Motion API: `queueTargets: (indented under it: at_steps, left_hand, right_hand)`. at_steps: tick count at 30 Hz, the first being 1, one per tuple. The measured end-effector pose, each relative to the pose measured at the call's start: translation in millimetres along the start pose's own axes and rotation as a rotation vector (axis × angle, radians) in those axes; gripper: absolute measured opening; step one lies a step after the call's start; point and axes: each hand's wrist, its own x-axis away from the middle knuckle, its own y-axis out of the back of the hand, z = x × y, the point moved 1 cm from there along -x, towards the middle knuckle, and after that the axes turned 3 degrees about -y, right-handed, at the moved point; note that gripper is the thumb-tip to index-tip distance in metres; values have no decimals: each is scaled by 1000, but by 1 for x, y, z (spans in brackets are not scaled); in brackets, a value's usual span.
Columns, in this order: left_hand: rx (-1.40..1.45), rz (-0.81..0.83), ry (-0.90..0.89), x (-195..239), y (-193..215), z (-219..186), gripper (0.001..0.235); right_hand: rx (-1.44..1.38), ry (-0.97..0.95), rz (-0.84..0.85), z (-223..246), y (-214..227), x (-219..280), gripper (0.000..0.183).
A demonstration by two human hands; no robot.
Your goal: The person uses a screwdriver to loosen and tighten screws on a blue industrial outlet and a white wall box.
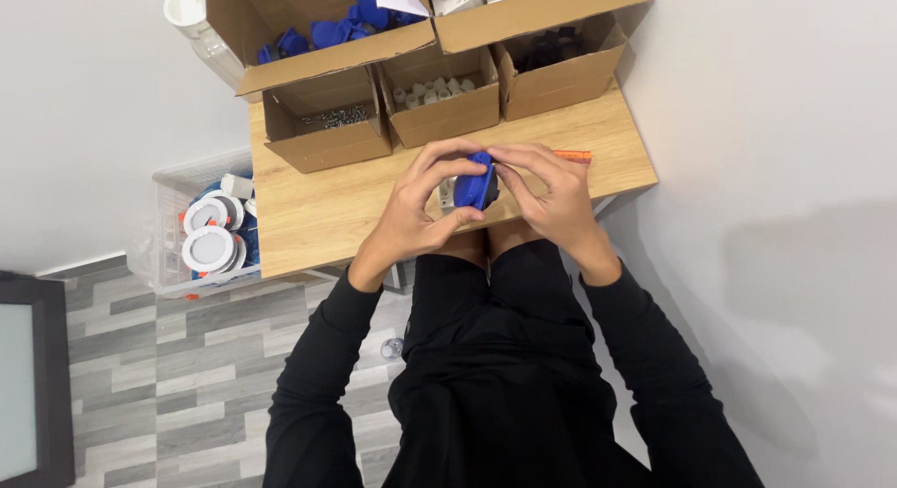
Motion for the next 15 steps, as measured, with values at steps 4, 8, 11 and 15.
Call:
queueTargets:
  at_steps: [4, 8, 11, 15]
  left_hand:
    - [4, -22, -9, -4, -2, 0, 51]
    - [-26, -66, -58, -20, 3, -7, 47]
    - [-96, -51, -95, -34, 12, -17, 47]
    - [-129, -40, -217, -52, 22, 0, 49]
  right_hand:
    - [-26, -62, -46, -10, -1, 2, 15]
    - [-41, -2, -86, -10, 4, -8, 11]
    - [-4, 45, -89, -11, 10, -16, 10]
    - [44, 125, -83, -13, 20, -33, 10]
